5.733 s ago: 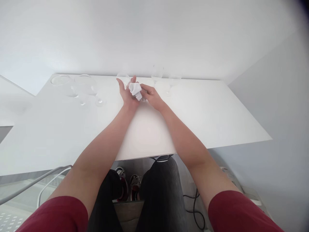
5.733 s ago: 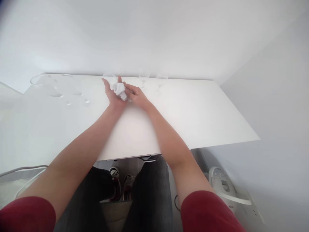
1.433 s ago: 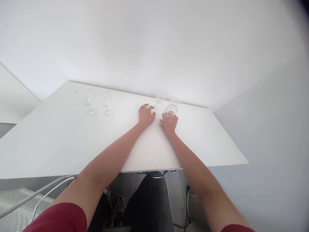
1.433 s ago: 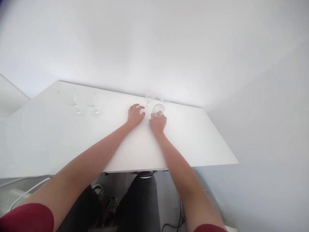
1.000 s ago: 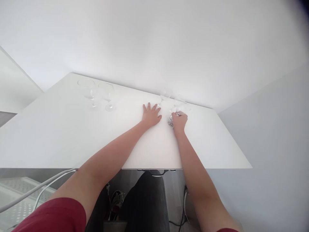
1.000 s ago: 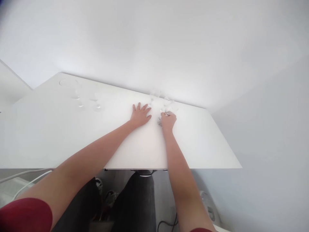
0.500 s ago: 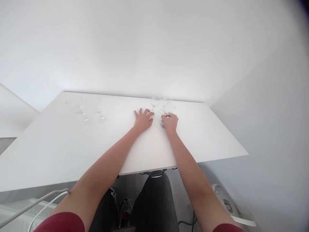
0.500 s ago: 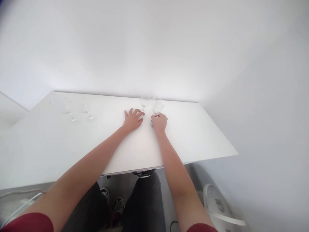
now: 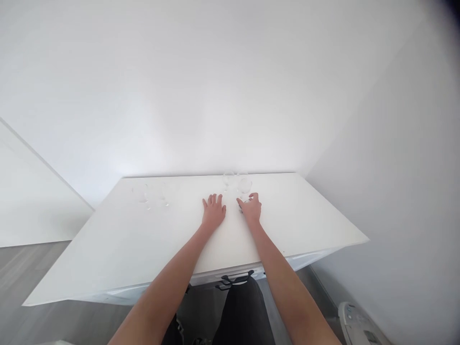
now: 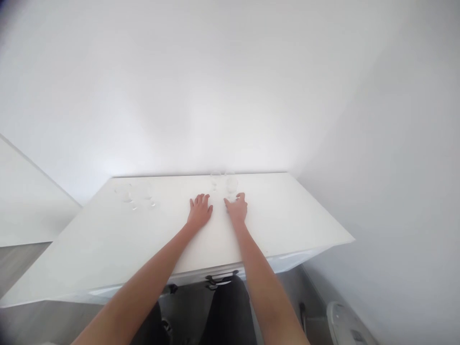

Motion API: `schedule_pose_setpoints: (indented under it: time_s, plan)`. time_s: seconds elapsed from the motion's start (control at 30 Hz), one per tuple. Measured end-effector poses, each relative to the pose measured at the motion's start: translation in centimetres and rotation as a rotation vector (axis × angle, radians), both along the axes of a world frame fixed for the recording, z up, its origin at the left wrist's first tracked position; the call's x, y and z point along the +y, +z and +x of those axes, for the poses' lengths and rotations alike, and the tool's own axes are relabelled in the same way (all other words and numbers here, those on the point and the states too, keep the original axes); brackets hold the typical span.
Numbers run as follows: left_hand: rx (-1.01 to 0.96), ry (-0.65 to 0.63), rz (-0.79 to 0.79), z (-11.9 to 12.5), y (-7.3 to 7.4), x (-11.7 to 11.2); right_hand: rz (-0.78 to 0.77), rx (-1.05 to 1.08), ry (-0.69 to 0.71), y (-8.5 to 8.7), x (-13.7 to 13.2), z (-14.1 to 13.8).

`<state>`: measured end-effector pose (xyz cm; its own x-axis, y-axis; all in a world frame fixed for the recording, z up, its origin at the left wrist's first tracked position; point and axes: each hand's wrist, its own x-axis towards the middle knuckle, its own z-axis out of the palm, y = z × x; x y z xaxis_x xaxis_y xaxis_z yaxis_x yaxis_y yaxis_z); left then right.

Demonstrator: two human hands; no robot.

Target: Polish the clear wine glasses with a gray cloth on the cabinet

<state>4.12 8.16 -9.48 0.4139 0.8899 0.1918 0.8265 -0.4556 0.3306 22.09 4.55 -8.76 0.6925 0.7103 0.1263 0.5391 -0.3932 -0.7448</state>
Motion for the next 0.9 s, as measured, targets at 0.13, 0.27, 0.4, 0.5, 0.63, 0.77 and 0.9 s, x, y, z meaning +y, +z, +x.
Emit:
schedule_pose_setpoints:
  time_s: [0.13,0.27,0.4,0.5,0.63,0.77,0.9]
  plan:
    - [0.028,0.045,-0.011,-1.5,-0.6,-3.0,-0.013,-0.038,0.073,0.1,-3.4,-0.9]
    - [-0.005,0.005,-0.018,-3.6,-1.0,-5.4,-0.009,-0.212,0.161,-0.2,-6.7,-2.7]
    - [-0.104,-0.036,-0.022,-5.7,-1.6,-7.6,-0.124,-0.601,0.239,-1.5,-8.9,-4.0]
    - [-0.357,-0.049,-0.081,-7.4,-1.9,-8.7,-0.13,-0.699,0.279,-2.5,-9.7,-4.2]
    - [-1.054,0.072,-0.321,-11.2,-1.5,-8.2,-0.124,-0.725,0.284,-2.9,-10.2,-4.1]
    - [-1.373,0.206,-0.415,-16.3,-0.2,-6.1,-0.12,-0.712,0.289,-2.7,-10.4,-4.2]
    - [-1.609,0.276,-0.518,-18.9,0.9,-4.1,-0.126,-0.686,0.302,-2.5,-10.5,-4.3]
